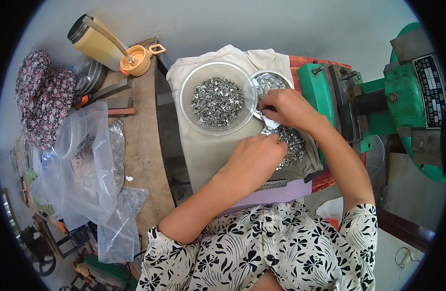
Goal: Loading small metal components onto a guide strip and processing them with a manual press machine.
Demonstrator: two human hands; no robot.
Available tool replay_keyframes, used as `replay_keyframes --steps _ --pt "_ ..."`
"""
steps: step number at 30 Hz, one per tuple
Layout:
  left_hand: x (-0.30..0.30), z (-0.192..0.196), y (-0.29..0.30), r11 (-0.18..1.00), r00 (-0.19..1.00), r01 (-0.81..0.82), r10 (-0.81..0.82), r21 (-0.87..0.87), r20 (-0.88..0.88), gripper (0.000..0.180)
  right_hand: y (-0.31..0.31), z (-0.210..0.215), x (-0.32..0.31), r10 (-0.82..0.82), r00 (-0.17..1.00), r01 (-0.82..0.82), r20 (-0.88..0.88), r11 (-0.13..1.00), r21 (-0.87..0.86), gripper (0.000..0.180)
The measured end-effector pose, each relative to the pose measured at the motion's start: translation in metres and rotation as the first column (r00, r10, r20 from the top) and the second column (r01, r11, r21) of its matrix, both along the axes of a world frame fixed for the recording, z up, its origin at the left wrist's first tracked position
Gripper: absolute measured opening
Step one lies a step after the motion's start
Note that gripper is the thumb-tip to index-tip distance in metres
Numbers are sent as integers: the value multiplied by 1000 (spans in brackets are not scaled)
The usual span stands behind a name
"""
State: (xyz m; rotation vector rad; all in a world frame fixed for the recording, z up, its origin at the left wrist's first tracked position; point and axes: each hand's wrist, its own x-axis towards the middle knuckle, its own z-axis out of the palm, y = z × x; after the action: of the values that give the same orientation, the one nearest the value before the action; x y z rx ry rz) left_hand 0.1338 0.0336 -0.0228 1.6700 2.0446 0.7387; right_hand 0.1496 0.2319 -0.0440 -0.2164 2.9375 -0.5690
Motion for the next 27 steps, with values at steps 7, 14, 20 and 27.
replay_keyframes --steps 7,14,20,27 --pt "-17 -2 23 833 919 -352 395 427 -14 17 8 -1 25 -481 836 504 263 483 -716 14" --pt "-39 -10 49 846 878 -459 386 271 283 23 -4 2 35 -548 672 547 499 -88 -833 13" --pt "-42 -10 52 811 842 -522 444 263 306 8 -18 0 38 -552 606 539 573 -244 -806 14" --pt "-42 -9 52 838 889 -456 444 301 109 6 -30 1 41 -578 619 558 532 -153 -816 19"
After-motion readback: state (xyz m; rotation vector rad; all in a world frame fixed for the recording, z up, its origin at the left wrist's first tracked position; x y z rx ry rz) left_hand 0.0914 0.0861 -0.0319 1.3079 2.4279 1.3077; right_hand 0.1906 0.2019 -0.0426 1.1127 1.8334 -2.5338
